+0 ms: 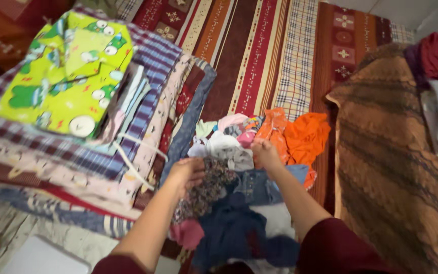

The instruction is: The person folds various clothing items by hand, including a green patterned top, a light blue shirt, and a grey top, placing each item onto organized stacks on a bed.

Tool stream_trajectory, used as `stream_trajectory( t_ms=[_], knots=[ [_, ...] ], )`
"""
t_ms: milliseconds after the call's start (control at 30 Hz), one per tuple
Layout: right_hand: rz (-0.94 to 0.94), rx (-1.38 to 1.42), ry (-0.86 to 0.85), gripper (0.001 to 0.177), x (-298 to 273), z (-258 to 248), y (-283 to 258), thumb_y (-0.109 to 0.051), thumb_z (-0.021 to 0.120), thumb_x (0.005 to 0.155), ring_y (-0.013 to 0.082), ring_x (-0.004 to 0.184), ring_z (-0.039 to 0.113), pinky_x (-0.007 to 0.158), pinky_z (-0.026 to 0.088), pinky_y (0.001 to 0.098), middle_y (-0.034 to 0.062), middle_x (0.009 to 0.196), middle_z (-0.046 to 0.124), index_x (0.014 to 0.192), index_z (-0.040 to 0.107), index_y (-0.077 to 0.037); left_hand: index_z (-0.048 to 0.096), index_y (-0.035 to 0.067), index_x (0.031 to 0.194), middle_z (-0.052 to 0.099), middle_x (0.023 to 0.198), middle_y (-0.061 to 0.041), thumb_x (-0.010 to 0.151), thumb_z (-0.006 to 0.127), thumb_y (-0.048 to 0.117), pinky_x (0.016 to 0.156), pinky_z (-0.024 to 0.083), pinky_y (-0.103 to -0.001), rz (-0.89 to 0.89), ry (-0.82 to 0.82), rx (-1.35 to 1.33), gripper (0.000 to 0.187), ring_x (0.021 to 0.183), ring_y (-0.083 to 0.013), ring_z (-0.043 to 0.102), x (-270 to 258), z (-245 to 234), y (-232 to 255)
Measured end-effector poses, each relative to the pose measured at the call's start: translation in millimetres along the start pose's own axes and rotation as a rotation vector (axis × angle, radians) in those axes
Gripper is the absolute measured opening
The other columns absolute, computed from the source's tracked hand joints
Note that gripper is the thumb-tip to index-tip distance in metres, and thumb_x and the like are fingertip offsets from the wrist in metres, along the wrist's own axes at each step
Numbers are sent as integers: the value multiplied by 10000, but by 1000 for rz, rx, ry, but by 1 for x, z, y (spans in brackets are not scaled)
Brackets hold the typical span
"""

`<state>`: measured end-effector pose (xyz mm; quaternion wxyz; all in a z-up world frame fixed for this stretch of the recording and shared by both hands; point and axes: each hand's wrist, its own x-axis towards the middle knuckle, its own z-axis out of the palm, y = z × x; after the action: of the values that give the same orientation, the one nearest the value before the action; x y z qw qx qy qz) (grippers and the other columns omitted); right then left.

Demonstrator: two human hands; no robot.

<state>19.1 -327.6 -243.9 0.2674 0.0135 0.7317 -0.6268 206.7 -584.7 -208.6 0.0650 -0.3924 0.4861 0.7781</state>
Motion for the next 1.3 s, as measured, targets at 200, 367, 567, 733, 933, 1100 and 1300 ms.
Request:
stream_trajectory(
  t_ms=[200, 367, 567, 733, 933, 1100, 1300],
  knots=[
    [-141, -203, 60, 297, 106, 3, 52, -209, 631, 916, 122, 710, 615, 552, 489, 316, -30, 922, 706, 1206, 656, -153, 667, 117, 1207, 739, 1078, -78, 905, 639, 155, 696, 575, -380, -14, 2, -54, 305, 856, -236, 705, 62, 7, 12],
    [-489, -517, -83, 243, 181, -8, 87, -194, 641, 943, 227, 925, 715, 829, 574, 365, 127, 1072, 767, 1127, 716, -54, 669, 122, 1230, 749, 1102, -66, 932, 592, 171, 712, 550, -369, -16, 1, -60, 312, 873, -216, 699, 104, 18, 16],
    [-746, -1235, 98, 582, 212, -5, 71, -227, 743, 759, 376, 1120, 617, 902, 525, 510, 136, 1344, 597, 1312, 597, -120, 648, 155, 1228, 722, 1241, -76, 938, 561, 173, 792, 581, -377, -81, 26, -71, 304, 964, -234, 725, 139, 28, -3],
    [-644, -1535, 44, 590, 218, 8, 66, -162, 583, 860, 375, 1007, 647, 713, 547, 561, 107, 1404, 594, 1446, 517, -181, 626, 147, 1238, 736, 1244, -74, 943, 560, 189, 860, 534, -429, -72, 12, -26, 305, 1009, -253, 709, 167, 28, -14],
    [-481, -1567, -22, 236, 208, 3, 71, -211, 530, 976, 353, 956, 710, 782, 577, 505, 134, 1101, 695, 1147, 669, -127, 646, 172, 1228, 734, 1199, -64, 940, 598, 191, 848, 526, -416, -108, 30, -15, 292, 1015, -251, 708, 157, 28, -22],
    [-396, -1167, -74, 229, 143, 2, 0, -308, 588, 920, 384, 996, 649, 857, 516, 513, 176, 1013, 664, 989, 772, -191, 667, 173, 1194, 740, 1140, -25, 932, 608, 186, 809, 525, -385, -75, 36, 14, 269, 949, -211, 700, 134, 29, -16],
    [-729, -1064, -42, 180, 75, -4, -80, -197, 703, 757, 389, 954, 621, 844, 512, 474, 185, 978, 641, 888, 707, -73, 735, 99, 1128, 695, 897, -25, 917, 696, 156, 648, 436, -338, 267, -9, 169, 223, 767, -176, 596, 115, 46, -7]
  ],
)
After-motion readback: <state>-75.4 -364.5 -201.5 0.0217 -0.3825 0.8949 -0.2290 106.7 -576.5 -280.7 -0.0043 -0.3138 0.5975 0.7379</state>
